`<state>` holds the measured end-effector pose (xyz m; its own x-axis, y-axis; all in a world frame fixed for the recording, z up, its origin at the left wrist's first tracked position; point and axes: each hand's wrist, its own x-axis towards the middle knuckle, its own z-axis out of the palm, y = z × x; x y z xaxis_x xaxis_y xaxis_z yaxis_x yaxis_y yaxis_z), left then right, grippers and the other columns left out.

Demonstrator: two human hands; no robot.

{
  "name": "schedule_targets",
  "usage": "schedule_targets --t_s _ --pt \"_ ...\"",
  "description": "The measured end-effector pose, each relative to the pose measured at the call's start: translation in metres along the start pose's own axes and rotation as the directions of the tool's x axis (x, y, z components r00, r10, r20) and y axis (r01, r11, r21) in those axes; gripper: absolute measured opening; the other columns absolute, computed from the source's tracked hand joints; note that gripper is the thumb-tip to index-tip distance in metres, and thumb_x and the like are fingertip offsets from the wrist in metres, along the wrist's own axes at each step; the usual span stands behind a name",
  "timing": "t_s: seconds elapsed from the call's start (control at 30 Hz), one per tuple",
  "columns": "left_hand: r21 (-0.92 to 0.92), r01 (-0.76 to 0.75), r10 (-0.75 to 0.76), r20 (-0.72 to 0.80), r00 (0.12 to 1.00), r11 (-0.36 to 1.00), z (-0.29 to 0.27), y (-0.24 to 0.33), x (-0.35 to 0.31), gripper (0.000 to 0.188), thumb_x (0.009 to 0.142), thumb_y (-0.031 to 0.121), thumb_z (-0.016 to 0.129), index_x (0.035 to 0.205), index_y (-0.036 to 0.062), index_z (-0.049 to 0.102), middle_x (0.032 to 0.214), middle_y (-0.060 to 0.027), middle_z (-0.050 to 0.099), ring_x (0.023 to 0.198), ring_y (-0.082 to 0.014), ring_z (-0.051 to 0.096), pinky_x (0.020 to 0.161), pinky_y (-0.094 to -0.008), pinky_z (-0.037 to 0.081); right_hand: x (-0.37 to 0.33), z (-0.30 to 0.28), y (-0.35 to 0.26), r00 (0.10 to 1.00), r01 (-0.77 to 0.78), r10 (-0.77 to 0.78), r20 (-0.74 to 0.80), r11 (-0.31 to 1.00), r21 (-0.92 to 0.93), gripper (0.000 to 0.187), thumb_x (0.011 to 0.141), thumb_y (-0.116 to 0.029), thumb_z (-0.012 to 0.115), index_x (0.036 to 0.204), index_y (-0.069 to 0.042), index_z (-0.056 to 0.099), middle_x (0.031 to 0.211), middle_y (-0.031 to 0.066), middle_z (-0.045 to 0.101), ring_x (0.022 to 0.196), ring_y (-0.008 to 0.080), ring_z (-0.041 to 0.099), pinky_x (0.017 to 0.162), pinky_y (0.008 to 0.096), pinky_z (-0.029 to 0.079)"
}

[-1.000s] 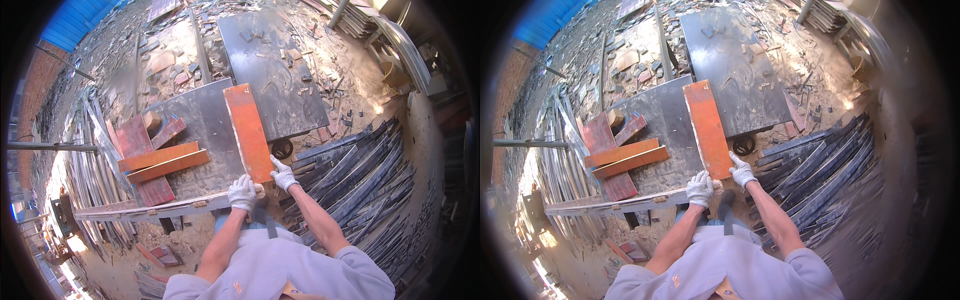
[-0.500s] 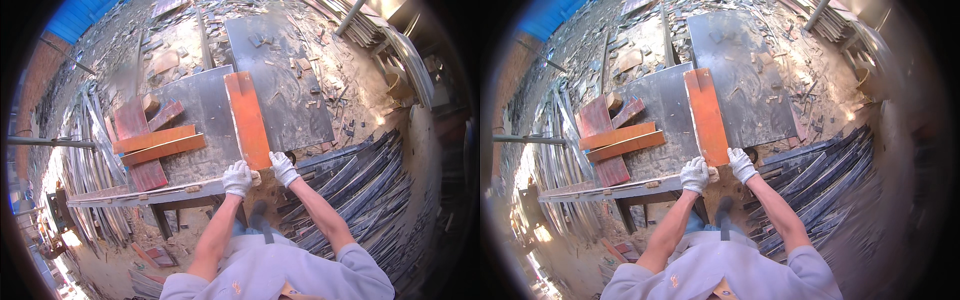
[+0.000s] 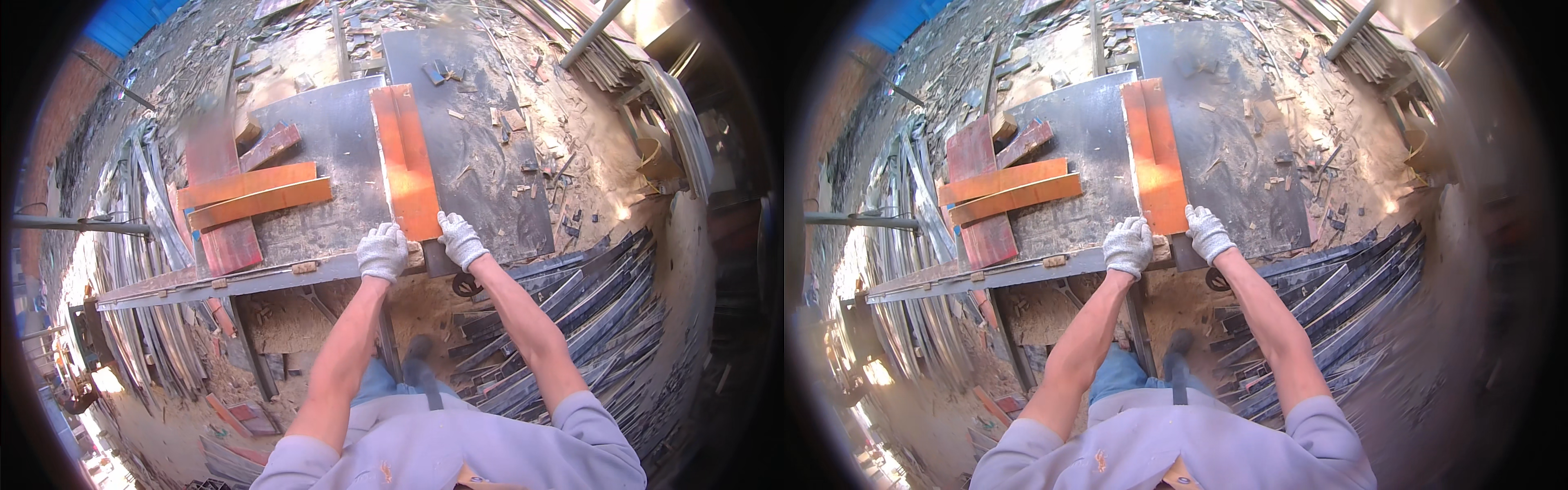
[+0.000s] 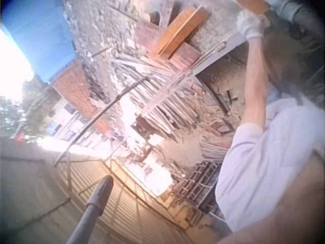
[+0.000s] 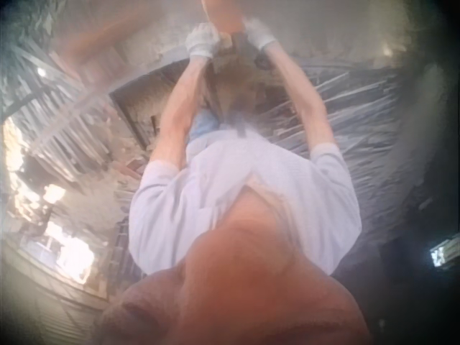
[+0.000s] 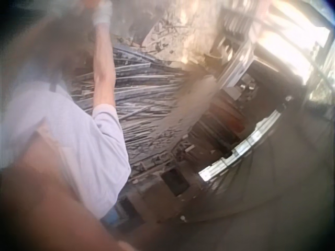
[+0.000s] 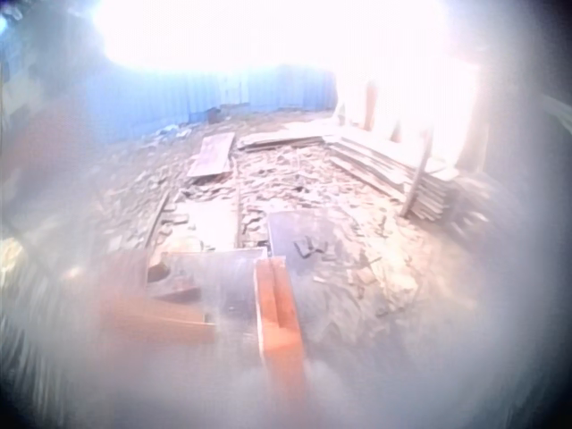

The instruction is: The person picks up several rectangular wood planks from a pile, turns them over to inspect both sides, and places them onto a metal workbench. The person handles the planks one at a time and stacks them on the bench.

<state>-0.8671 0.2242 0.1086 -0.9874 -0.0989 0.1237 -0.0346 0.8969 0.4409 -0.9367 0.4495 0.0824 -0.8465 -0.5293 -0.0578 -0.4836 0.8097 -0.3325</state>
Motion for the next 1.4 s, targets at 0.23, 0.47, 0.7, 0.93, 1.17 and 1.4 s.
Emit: schedule_targets --t_s 0.23,0.47,0.7,0.93,1.17,1.4 --pt "0.024 -0.002 0.003 -0.044 0.999 1.000 0.012 -0.004 0.002 0.028 0.102 0.029 0.054 0.101 0.0108 0.075 0.105 -0.0127 0.074 0.100 -0.0336 0.071 0.090 -0.0475 0.056 0.006 0.009 0.004 0.999 0.025 -0.026 -0.038 0.999 -0.040 0.065 0.089 -0.014 0.077 0.146 0.006 0.052 0.120 0.0260 0.063 0.117 0.0427 0.062 0.102 0.0484 0.052" --pt "0.069 0.015 -0.013 -0.031 0.999 0.998 0.022 -0.012 0.000 0.031 0.101 0.030 0.053 0.100 0.0102 0.077 0.107 -0.0132 0.075 0.102 -0.0335 0.072 0.091 -0.0466 0.057 0.014 0.020 0.002 1.000 0.029 -0.030 -0.007 0.996 -0.085 0.059 0.089 -0.013 0.076 0.141 0.004 0.052 0.121 0.0258 0.064 0.118 0.0429 0.063 0.101 0.0491 0.052" --pt "0.095 0.035 -0.035 -0.007 0.999 0.995 0.020 -0.008 0.002 0.035 0.103 0.030 0.050 0.103 0.0100 0.079 0.112 -0.0145 0.075 0.107 -0.0330 0.072 0.093 -0.0471 0.057 0.015 0.017 0.005 0.988 -0.117 0.109 -0.111 0.991 -0.071 0.058 0.091 -0.011 0.071 0.146 -0.001 0.056 0.124 0.0255 0.064 0.120 0.0423 0.063 0.103 0.0485 0.052" --pt "0.122 0.074 -0.065 -0.071 0.995 0.990 0.021 -0.020 -0.003 0.035 0.103 0.029 0.050 0.099 0.0091 0.079 0.106 -0.0139 0.076 0.098 -0.0326 0.075 0.090 -0.0479 0.058 0.025 -0.018 0.030 0.899 -0.396 0.336 -0.279 0.898 -0.194 0.069 0.093 -0.029 0.074 0.153 -0.004 0.050 0.143 0.0276 0.060 0.126 0.0472 0.061 0.110 0.0545 0.049" --pt "-0.011 0.046 -0.047 -0.082 0.996 0.999 0.027 -0.001 0.000 0.027 0.102 0.028 0.054 0.103 0.0116 0.075 0.108 -0.0109 0.074 0.096 -0.0330 0.073 0.087 -0.0478 0.058 0.083 -0.052 0.021 0.814 -0.568 0.560 -0.154 0.823 -0.003 0.094 0.071 -0.040 0.091 0.145 0.002 0.051 0.130 0.0262 0.068 0.120 0.0450 0.067 0.103 0.0490 0.054" --pt "-0.083 0.153 -0.152 0.020 0.988 0.985 -0.031 0.040 0.000 0.040 0.093 0.023 0.060 0.130 0.0073 0.063 0.115 -0.0174 0.067 0.098 -0.0371 0.071 0.084 -0.0517 0.057 -0.062 -0.096 0.018 0.774 -0.531 0.226 0.592 -0.278 0.800 0.048 0.073 0.001 0.073 0.119 0.000 0.061 0.097 0.0080 0.066 0.086 0.0247 0.072 0.075 0.0390 0.063"
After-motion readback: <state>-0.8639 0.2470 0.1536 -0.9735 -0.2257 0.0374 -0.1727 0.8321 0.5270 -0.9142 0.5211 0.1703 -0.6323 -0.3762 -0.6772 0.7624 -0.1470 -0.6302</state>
